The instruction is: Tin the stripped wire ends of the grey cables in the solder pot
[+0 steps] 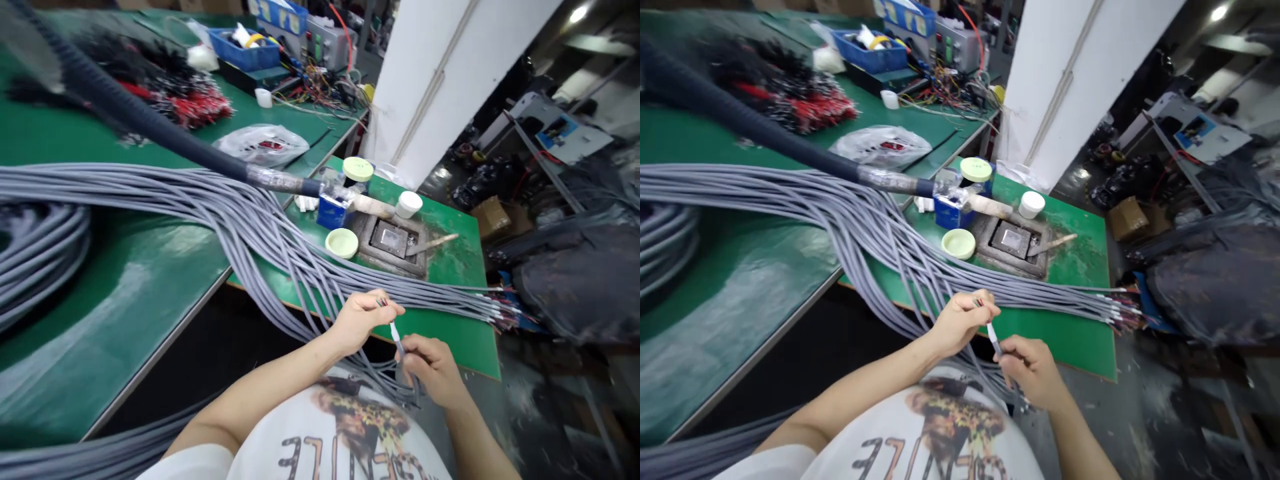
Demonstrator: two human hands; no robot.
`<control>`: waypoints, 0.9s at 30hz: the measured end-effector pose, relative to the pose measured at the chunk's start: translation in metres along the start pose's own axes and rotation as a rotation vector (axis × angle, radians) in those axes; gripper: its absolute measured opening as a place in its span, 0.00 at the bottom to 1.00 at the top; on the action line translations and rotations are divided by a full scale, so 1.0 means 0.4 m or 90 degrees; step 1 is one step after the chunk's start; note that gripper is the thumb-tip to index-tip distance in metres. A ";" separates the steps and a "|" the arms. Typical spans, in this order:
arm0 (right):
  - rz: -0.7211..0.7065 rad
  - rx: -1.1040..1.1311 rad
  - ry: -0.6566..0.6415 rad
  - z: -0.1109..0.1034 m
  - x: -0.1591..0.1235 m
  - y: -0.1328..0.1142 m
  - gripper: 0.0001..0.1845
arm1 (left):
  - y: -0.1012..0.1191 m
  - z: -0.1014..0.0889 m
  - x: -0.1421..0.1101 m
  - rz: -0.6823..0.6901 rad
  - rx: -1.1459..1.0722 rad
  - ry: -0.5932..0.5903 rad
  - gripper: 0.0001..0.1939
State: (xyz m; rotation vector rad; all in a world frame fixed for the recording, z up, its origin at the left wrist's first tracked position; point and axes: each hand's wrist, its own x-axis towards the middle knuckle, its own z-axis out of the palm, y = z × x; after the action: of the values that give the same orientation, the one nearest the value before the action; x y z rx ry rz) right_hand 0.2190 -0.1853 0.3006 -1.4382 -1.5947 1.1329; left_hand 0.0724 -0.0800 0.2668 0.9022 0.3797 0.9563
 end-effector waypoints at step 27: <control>0.297 0.415 0.292 0.061 -0.092 0.167 0.19 | -0.077 0.101 0.136 0.130 1.071 -0.450 0.09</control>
State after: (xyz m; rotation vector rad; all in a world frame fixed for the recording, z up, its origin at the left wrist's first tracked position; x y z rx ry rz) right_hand 0.2271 -0.2250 0.2317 -1.4895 -0.5055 1.2932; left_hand 0.1446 -0.0630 0.2714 2.7315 0.4354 0.2305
